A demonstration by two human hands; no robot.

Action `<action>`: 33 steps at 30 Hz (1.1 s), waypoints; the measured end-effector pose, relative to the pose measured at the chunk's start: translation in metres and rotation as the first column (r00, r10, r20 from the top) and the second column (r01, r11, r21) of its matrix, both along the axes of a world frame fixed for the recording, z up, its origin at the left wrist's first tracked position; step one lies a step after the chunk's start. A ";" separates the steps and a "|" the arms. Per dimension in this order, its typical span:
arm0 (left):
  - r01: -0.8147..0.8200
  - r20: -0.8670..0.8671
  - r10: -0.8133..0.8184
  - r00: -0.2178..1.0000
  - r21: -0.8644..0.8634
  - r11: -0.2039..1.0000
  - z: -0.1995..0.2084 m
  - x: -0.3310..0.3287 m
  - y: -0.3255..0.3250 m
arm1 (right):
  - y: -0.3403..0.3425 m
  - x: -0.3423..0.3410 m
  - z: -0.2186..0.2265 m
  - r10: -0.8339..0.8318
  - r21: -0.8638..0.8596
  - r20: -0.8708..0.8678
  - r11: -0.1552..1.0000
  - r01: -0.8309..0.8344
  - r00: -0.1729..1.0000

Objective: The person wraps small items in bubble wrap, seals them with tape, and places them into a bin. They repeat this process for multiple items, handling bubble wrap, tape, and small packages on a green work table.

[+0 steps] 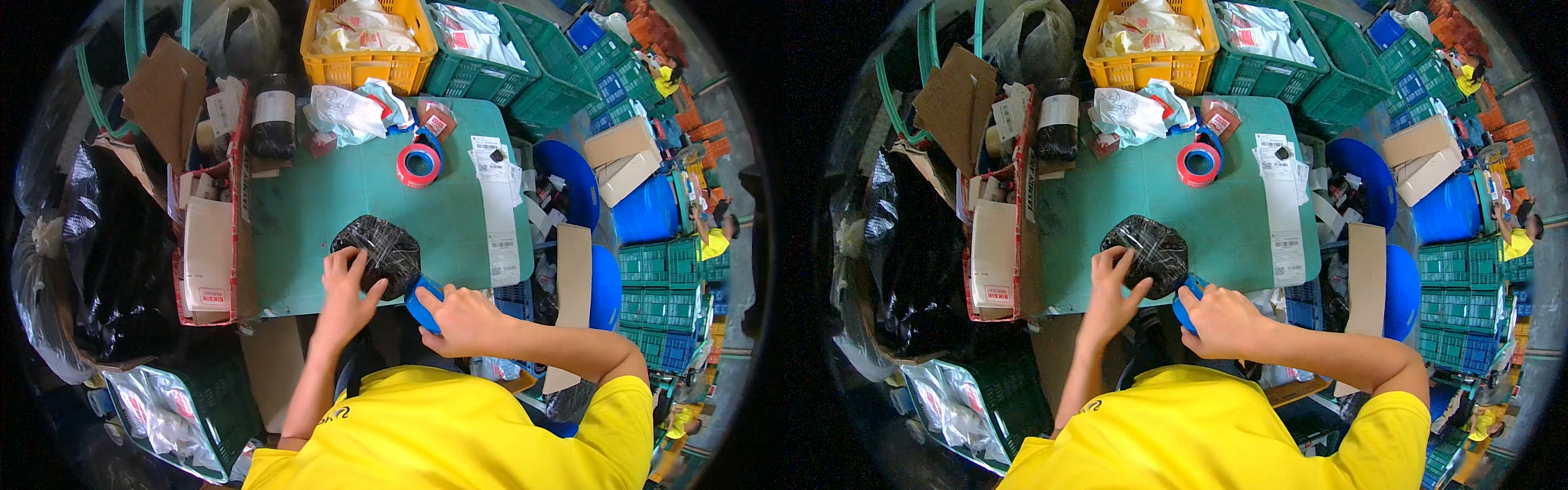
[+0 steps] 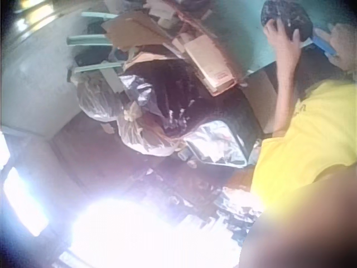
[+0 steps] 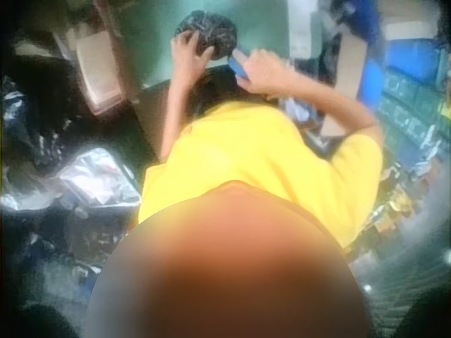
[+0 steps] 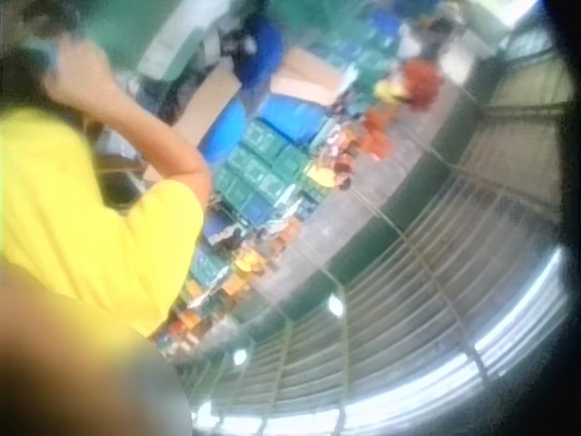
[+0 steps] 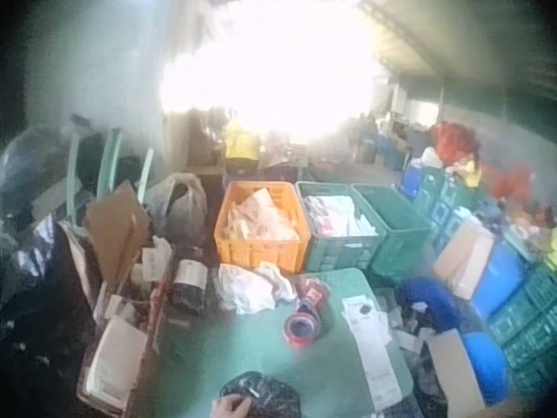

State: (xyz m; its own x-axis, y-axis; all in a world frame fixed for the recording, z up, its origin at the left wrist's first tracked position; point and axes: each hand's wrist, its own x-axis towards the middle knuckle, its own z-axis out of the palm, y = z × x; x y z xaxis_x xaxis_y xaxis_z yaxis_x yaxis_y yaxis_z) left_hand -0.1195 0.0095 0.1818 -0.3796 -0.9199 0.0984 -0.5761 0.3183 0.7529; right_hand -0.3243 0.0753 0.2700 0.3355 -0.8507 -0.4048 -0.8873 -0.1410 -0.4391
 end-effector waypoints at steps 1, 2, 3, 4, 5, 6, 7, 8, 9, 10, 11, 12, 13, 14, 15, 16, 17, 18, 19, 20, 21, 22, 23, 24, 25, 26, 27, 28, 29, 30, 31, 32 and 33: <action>0.027 -0.171 0.005 0.985 0.188 0.982 -0.001 0.009 -0.003 | 0.005 -0.003 -0.002 -0.001 0.003 -0.003 1.000 0.001 1.000; -0.017 -0.202 0.028 0.979 0.055 0.998 -0.005 0.017 -0.005 | 0.012 -0.006 -0.007 0.006 -0.035 0.017 0.999 -0.005 1.000; -0.154 -0.188 0.145 0.971 -0.034 0.987 -0.013 0.021 -0.011 | 0.020 -0.010 -0.016 0.010 0.023 -0.027 1.000 -0.009 1.000; -0.324 -0.223 0.297 0.929 -0.097 0.941 -0.024 0.022 -0.016 | 0.027 -0.013 -0.030 0.016 0.048 -0.049 0.999 -0.013 0.999; -0.300 -0.353 0.305 0.885 0.072 0.951 -0.038 0.019 -0.020 | 0.035 -0.016 -0.047 0.022 0.008 -0.015 1.000 -0.022 1.000; -0.244 -0.488 0.326 0.810 0.225 0.943 -0.053 0.013 -0.028 | 0.039 -0.019 -0.066 0.033 0.163 -0.071 0.986 -0.021 0.997; -0.144 -0.602 0.337 0.724 0.346 0.927 -0.068 0.008 -0.033 | 0.040 -0.026 -0.083 0.045 0.247 -0.071 0.969 -0.026 0.996; -0.013 -0.648 0.373 0.664 0.489 0.872 -0.080 0.003 -0.033 | 0.037 -0.036 -0.095 0.085 0.373 -0.141 0.928 -0.027 0.986; -0.054 -0.680 0.360 0.638 0.427 0.903 -0.089 -0.002 -0.032 | 0.030 -0.049 -0.101 -0.055 0.301 -0.059 0.951 0.070 0.997; -0.100 -0.701 0.346 0.623 0.367 0.925 -0.097 -0.008 -0.030 | 0.020 -0.062 -0.100 -0.153 0.323 -0.112 0.929 0.182 0.982; -0.126 -0.704 0.359 0.612 0.361 0.924 -0.101 -0.013 -0.025 | 0.004 -0.075 -0.093 -0.239 0.280 -0.111 0.924 0.261 0.965; -0.166 -0.711 0.357 0.606 0.326 0.931 -0.103 -0.017 -0.019 | -0.019 -0.088 -0.081 -0.326 0.290 -0.220 0.878 0.381 0.919; -0.243 -0.715 0.358 0.600 0.263 0.934 -0.102 -0.024 -0.013 | -0.047 -0.098 -0.064 -0.359 0.226 -0.124 0.897 0.379 0.925; -0.274 -0.677 0.355 0.644 0.229 0.934 -0.101 -0.027 -0.008 | -0.076 -0.099 -0.047 -0.312 0.093 -0.020 0.945 0.312 0.950; -0.302 -0.663 0.380 0.644 0.236 0.924 -0.099 -0.033 -0.003 | -0.108 -0.093 -0.032 -0.242 -0.029 -0.008 0.970 0.241 0.970; -0.340 -0.656 0.388 0.647 0.207 0.917 -0.097 -0.037 0.000 | -0.139 -0.079 -0.017 -0.138 -0.174 0.053 0.974 0.145 0.989; -0.370 -0.670 0.415 0.615 0.220 0.903 -0.096 -0.041 0.002 | -0.169 -0.058 -0.006 -0.022 -0.286 0.188 0.955 0.076 0.982; -0.405 -0.685 0.431 0.588 0.212 0.889 -0.096 -0.044 0.003 | -0.199 -0.027 -0.003 0.005 -0.381 0.145 0.923 0.052 0.989; -0.440 -0.694 0.445 0.566 0.202 0.875 -0.096 -0.046 0.003 | -0.225 0.001 0.000 0.021 -0.344 0.093 0.939 0.012 0.995; -0.462 -0.707 0.455 0.542 0.202 0.864 -0.097 -0.047 0.003 | -0.248 0.032 -0.003 0.046 -0.335 0.085 0.942 -0.015 0.995; -0.481 -0.715 0.464 0.523 0.202 0.853 -0.098 -0.047 0.003 | -0.268 0.063 -0.010 0.057 -0.288 0.061 0.957 -0.037 0.997; -0.500 -0.724 0.472 0.504 0.202 0.842 -0.100 -0.048 0.003 | -0.284 0.091 -0.021 0.076 -0.173 0.030 0.982 -0.070 0.997; -0.562 -0.720 0.508 0.473 0.198 0.803 -0.100 -0.047 0.003 | -0.297 0.119 -0.034 0.232 -0.141 -0.088 0.960 -0.243 0.969; -0.612 -0.703 0.519 0.486 0.150 0.776 -0.101 -0.048 0.004 | -0.302 0.137 -0.048 0.242 -0.005 -0.125 0.970 -0.245 0.962; -0.652 -0.684 0.533 0.498 0.110 0.750 -0.101 -0.048 0.006 | -0.307 0.151 -0.061 0.256 0.106 -0.141 0.964 -0.243 0.956; -0.690 -0.662 0.561 0.497 0.090 0.718 -0.099 -0.050 0.008 | -0.308 0.166 -0.072 0.175 0.529 -0.127 0.844 -0.083 0.976; -0.699 -0.671 0.523 0.526 0.009 0.715 -0.098 -0.053 0.010 | -0.312 0.176 -0.078 0.217 0.609 -0.149 0.789 -0.083 0.965; -0.709 -0.674 0.499 0.544 -0.051 0.704 -0.095 -0.057 0.012 | -0.312 0.181 -0.077 0.242 0.682 -0.251 0.731 -0.007 0.937; -0.713 -0.681 0.463 0.567 -0.125 0.690 -0.092 -0.061 0.013 | -0.311 0.180 -0.069 0.260 0.730 -0.184 0.681 -0.045 0.948; -0.701 -0.666 0.460 0.587 -0.134 0.700 -0.090 -0.066 0.012 | -0.311 0.175 -0.055 0.232 0.726 -0.226 0.688 0.005 0.946; -0.685 -0.658 0.443 0.609 -0.155 0.712 -0.088 -0.070 0.011 | -0.306 0.167 -0.033 0.281 0.712 -0.229 0.701 -0.036 0.932; -0.672 -0.643 0.438 0.629 -0.166 0.721 -0.086 -0.073 0.008 | -0.299 0.154 -0.009 0.295 0.689 -0.176 0.718 -0.096 0.939; -0.651 -0.673 0.410 0.615 -0.141 0.746 -0.085 -0.075 0.003 | -0.286 0.136 0.021 0.301 0.632 -0.136 0.760 -0.152 0.944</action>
State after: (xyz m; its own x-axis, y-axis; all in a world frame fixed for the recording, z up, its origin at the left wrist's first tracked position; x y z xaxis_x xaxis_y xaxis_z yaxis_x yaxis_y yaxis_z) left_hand -0.1947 0.0129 0.0971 0.4092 -0.7898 0.4569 -0.2271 0.3968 0.8894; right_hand -0.1885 -0.2105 0.2909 0.3267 -0.3126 -0.8919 -0.9450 -0.1220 -0.3034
